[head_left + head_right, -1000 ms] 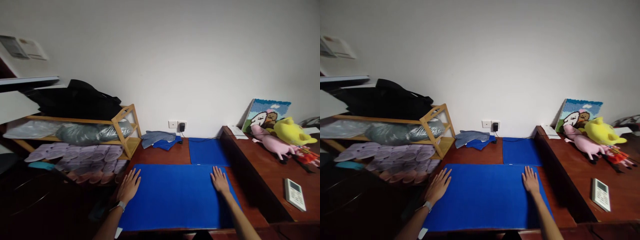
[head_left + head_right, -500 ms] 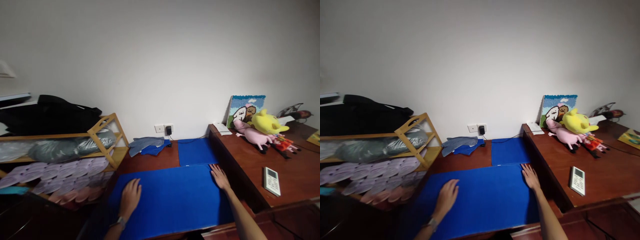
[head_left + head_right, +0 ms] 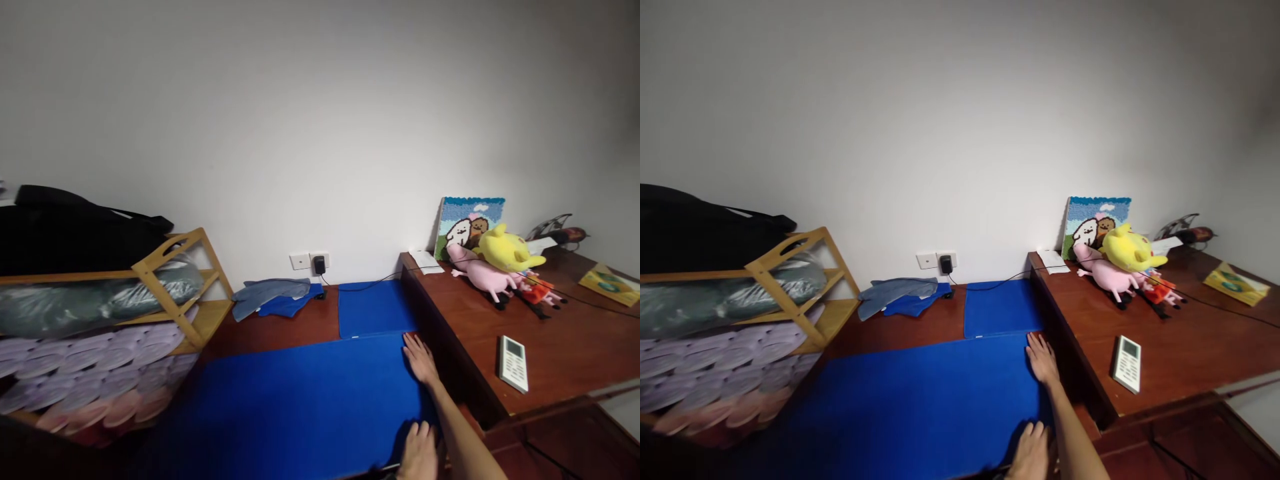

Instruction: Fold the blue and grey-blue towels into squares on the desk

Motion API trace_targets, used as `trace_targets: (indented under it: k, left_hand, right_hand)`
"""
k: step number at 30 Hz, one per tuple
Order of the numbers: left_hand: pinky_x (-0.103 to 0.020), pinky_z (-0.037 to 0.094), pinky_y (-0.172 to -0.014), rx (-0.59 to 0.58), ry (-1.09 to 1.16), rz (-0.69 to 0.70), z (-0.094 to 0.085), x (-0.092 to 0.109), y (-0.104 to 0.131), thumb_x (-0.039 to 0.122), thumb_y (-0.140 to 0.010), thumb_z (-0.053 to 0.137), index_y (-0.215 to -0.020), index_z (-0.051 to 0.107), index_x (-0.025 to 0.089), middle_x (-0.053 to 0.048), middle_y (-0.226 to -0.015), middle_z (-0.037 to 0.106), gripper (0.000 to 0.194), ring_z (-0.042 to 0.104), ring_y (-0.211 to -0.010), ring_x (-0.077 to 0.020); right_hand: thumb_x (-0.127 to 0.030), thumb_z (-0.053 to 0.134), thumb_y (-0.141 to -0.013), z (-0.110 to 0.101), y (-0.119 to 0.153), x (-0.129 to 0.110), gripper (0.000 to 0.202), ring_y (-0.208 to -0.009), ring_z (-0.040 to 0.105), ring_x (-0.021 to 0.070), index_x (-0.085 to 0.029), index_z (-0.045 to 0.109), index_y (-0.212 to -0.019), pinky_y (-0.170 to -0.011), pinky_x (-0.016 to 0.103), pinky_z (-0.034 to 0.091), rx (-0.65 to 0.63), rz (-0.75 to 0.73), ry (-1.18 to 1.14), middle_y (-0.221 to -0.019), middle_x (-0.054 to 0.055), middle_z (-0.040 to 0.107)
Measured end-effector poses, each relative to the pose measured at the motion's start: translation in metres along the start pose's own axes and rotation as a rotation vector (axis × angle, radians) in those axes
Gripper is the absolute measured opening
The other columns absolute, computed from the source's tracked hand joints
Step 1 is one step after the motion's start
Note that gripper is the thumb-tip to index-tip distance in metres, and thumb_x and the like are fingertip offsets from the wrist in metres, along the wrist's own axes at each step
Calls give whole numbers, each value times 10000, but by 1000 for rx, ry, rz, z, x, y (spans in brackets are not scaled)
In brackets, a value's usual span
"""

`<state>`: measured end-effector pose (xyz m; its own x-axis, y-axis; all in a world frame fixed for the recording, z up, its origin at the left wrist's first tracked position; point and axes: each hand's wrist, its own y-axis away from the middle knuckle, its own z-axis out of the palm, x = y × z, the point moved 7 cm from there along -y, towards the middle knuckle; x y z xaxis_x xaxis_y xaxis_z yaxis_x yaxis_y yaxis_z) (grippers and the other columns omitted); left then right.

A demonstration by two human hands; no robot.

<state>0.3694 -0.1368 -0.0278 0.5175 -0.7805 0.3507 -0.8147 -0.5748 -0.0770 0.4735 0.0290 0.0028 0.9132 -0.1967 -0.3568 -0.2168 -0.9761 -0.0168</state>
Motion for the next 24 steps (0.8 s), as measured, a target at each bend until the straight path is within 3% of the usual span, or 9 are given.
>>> trace_targets:
  k: [4,7,11,15,18,21,24]
  left_hand:
    - [-517,514,-985,55,-1,-103,-2,-4,-1,43,-905,428,-1262,704,204,-179,-1185,726,479,633,-1165,-300]
    - [-494,492,-1024,48,19,-149,-8,-2,0,30,-878,467,-1140,735,154,-150,-1136,730,395,638,-1130,-300]
    - [-426,514,-948,31,70,-227,-24,-2,1,0,-855,454,-1031,721,171,-127,-1090,720,363,653,-1053,-278]
    - [-321,553,-798,153,101,-218,-60,-5,17,5,-840,480,-1064,659,230,-81,-1086,720,365,692,-950,-221]
    - [-296,571,-739,281,111,-176,-92,-12,44,45,-837,559,-1017,641,267,-51,-962,729,298,711,-859,-208]
    - [-298,588,-707,415,38,-148,-129,-25,84,17,-811,573,-1097,646,311,-37,-913,732,416,722,-809,-208]
    - [-294,604,-734,539,15,-220,-170,-51,135,-13,-782,545,-1228,634,337,-37,-950,744,575,739,-825,-208]
  right_hand:
    - [-494,207,-1051,0,-1,3,594,-1578,186,173,-308,380,-1588,-1290,429,143,-14,6,-71,-1659,-61,345]
    - [-482,268,-1027,0,-2,6,581,-1573,207,177,-302,480,-1537,-1297,424,120,-7,25,-186,-1634,-64,389]
    - [-508,407,-964,-10,-7,12,527,-1529,336,214,-311,650,-1387,-1288,451,190,56,89,-417,-1539,-41,528]
    - [-495,505,-897,-30,-13,5,502,-1352,580,266,-203,766,-1210,-1172,408,415,119,113,-495,-1367,78,686]
    - [-477,600,-831,-45,-17,-14,405,-1108,727,302,-195,821,-1018,-988,385,552,168,124,-545,-1119,118,792]
    - [-409,655,-780,-55,-25,-53,274,-969,763,293,-216,824,-878,-875,344,583,204,95,-582,-958,104,815]
    - [-312,629,-758,-62,-33,-107,263,-938,762,257,-214,813,-917,-882,332,580,229,27,-606,-960,84,811]
